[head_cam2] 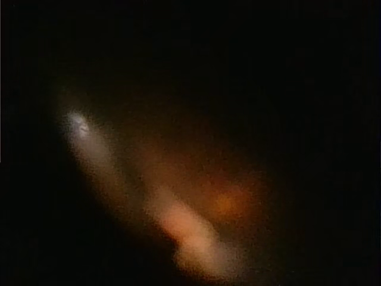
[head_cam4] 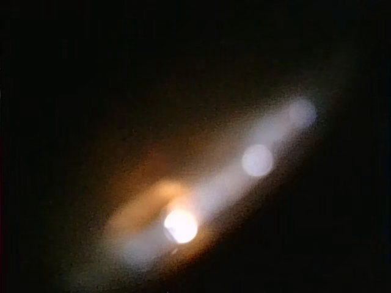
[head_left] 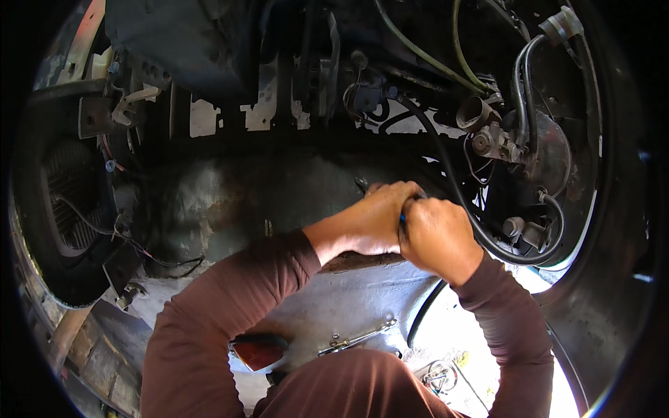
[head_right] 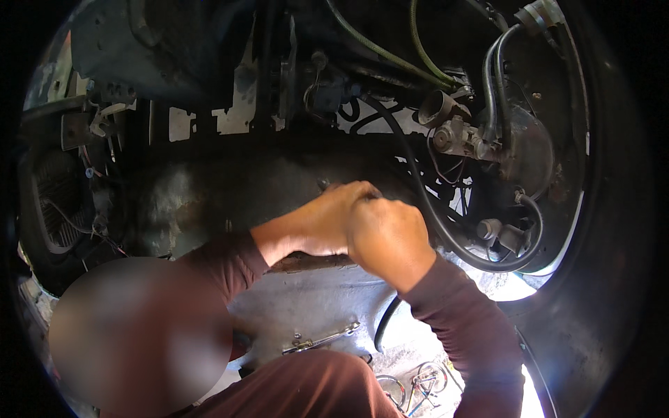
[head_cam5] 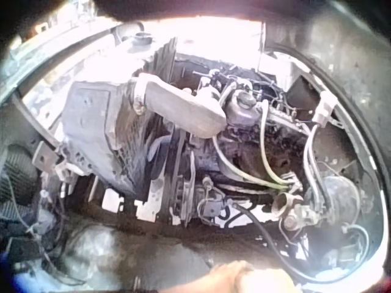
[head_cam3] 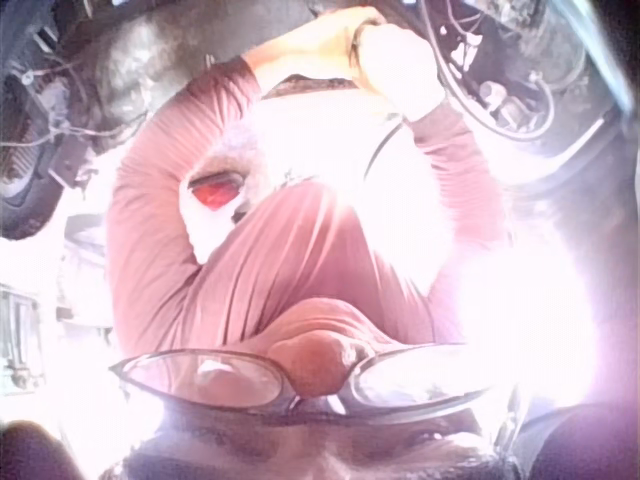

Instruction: The person selects wrenches and a screwdriver from a workbench, then walks to a vehicle with an open hood. They use the screwdriver and wrench to loosen and remove a bolt from the engine area, then reinsert and tighten the bolt before placing the tools on the vehicle's surface.

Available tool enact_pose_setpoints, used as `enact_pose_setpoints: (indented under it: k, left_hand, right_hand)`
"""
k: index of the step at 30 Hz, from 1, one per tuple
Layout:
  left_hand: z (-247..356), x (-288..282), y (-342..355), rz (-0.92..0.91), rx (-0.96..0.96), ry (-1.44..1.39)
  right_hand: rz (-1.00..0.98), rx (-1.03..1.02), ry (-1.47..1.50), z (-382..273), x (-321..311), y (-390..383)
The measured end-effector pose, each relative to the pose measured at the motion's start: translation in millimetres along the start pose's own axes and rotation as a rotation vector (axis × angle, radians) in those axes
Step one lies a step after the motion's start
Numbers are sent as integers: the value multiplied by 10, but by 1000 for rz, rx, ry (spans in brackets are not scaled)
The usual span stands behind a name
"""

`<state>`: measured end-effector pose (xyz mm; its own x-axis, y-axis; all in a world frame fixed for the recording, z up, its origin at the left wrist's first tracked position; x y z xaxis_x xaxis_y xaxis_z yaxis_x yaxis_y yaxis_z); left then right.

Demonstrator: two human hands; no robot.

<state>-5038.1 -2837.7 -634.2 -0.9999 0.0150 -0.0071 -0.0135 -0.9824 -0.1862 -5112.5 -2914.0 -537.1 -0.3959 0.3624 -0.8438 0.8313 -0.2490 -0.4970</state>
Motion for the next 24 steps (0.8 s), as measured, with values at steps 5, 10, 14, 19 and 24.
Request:
enact_pose_setpoints:
  k: [5, 10, 14, 19, 24]
  left_hand:
    - [25, -24, 39, -57, -15, -16]
    - [-5, 144, -21, 88, 161, 104]
    - [83, -1, -7, 30, -3, -47]
    - [149, -128, 28, -54, -109, -150]
    - [78, -39, 27, 55, 22, -102]
  right_hand:
    - [-44, 53, 1, 24, -18, -36]
    - [-51, 36, -18, 4, -41, -5]
    - [-109, 48, -37, 5, -91, 4]
    - [-159, 27, -64, 38, -118, 138]
    - [-143, 24, -92, -7, -191, 117]
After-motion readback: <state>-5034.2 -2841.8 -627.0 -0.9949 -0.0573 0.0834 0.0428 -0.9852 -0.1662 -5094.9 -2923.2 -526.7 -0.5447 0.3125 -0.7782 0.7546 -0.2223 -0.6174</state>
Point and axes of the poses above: each hand's wrist, its own y-axis towards the middle knuckle, its own x-axis out of the palm, z = x × y, the point moved 3 cm from there along y, towards the middle knuckle, and after that the axes turned 1 degree about -x, right-handed, at the moved point
